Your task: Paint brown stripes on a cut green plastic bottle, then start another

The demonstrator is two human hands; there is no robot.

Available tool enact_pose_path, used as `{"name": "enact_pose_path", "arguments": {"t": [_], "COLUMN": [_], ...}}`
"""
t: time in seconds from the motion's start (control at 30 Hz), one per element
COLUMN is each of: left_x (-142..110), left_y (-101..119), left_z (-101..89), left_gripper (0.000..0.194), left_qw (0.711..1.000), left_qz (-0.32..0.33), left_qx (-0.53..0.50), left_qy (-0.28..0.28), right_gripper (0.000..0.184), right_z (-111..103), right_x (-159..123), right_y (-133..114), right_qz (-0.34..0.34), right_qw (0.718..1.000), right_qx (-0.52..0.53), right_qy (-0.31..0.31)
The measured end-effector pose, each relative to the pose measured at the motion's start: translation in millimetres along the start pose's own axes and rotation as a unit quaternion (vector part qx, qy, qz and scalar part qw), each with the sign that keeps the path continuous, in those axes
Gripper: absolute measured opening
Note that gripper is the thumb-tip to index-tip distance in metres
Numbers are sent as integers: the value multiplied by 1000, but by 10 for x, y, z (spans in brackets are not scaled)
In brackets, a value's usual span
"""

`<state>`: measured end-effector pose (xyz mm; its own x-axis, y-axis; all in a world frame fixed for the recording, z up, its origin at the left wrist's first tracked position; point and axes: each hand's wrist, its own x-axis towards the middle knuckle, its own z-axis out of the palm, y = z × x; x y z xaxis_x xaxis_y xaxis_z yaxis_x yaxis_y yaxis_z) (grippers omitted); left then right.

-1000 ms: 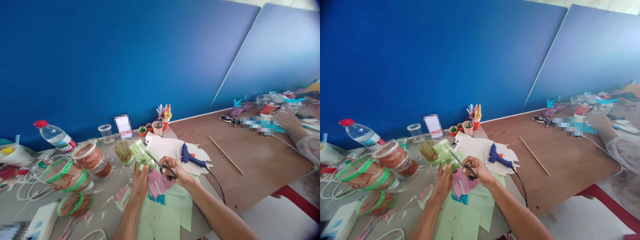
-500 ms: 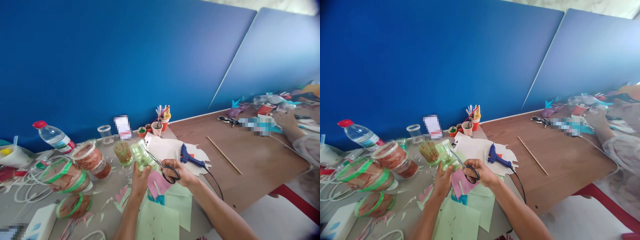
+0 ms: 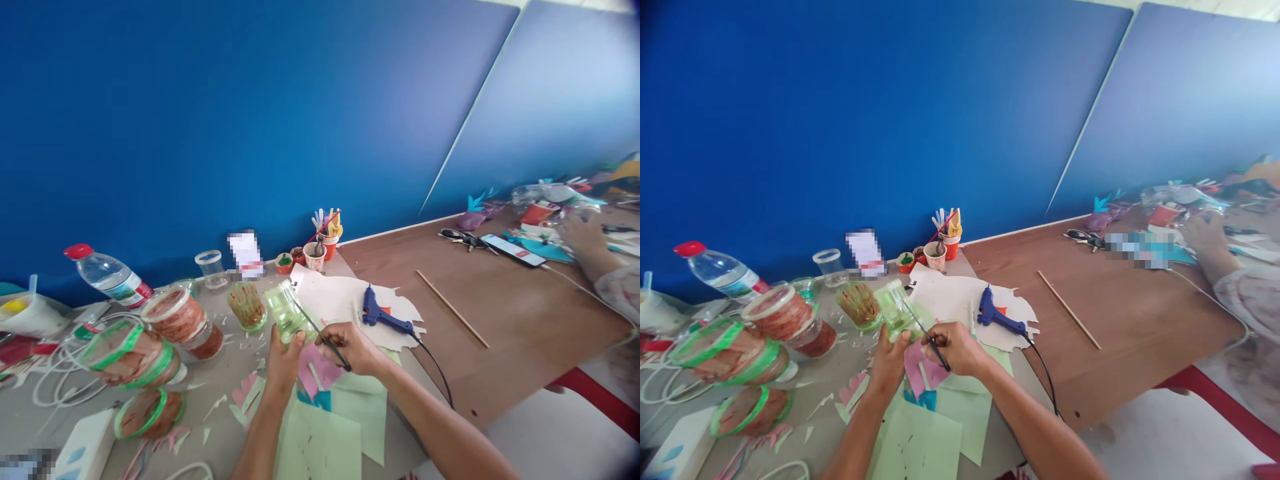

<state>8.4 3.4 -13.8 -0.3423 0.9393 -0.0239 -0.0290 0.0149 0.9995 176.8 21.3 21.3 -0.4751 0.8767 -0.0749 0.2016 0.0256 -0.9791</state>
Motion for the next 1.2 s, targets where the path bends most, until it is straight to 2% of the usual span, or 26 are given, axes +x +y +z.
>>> {"name": "enact_pose_path", "arguments": {"t": [0.17, 0.23, 0.3, 0.4, 0.57, 0.7, 0.8, 0.87, 0.93, 1.0, 1.03, 1.13, 1.2], "left_x": [3, -1, -12, -32, -59, -93, -129, -159, -186, -197, -195, -171, -161], "left_y": [5, -20, -36, -31, -76, -145, -116, -78, -57, -66, -79, -122, -131], "left_z": [-16, -35, -51, -67, -87, -94, -81, -65, -45, -27, -19, 4, 21], "left_gripper": [49, 53, 55, 59, 57, 58, 68, 72, 73, 73, 73, 69, 69], "left_qw": [999, 997, 988, 953, 885, 843, 807, 779, 757, 758, 770, 823, 853], "left_qz": [17, 15, -19, -83, -157, -176, -203, -222, -235, -241, -237, -205, -169], "left_qx": [8, -36, -115, -236, -367, -420, -437, -444, -451, -447, -441, -409, -386], "left_qy": [-36, -60, -103, -170, -239, -286, -343, -383, -411, -409, -396, -336, -307], "right_gripper": [29, 32, 33, 31, 28, 27, 27, 28, 30, 36, 39, 47, 49], "right_z": [-33, -37, -36, -32, -11, 102, 189, 169, 57, -120, -210, -381, -378], "right_x": [-21, -22, -22, -33, -64, -51, -26, -20, -30, -44, -48, -26, 17], "right_y": [4, 15, 20, 3, -33, 11, 69, 98, 105, 89, 75, 38, 30], "right_qz": [-10, -7, -12, -26, -43, -68, -75, -95, -142, -188, -187, -117, -49], "right_qw": [984, 966, 946, 912, 873, 849, 814, 790, 780, 803, 834, 947, 989], "right_qx": [173, 251, 317, 397, 457, 483, 515, 536, 555, 543, 508, 297, 129], "right_qy": [-41, -55, -69, -103, -166, -204, -257, -284, -252, -162, -107, -11, 45]}}
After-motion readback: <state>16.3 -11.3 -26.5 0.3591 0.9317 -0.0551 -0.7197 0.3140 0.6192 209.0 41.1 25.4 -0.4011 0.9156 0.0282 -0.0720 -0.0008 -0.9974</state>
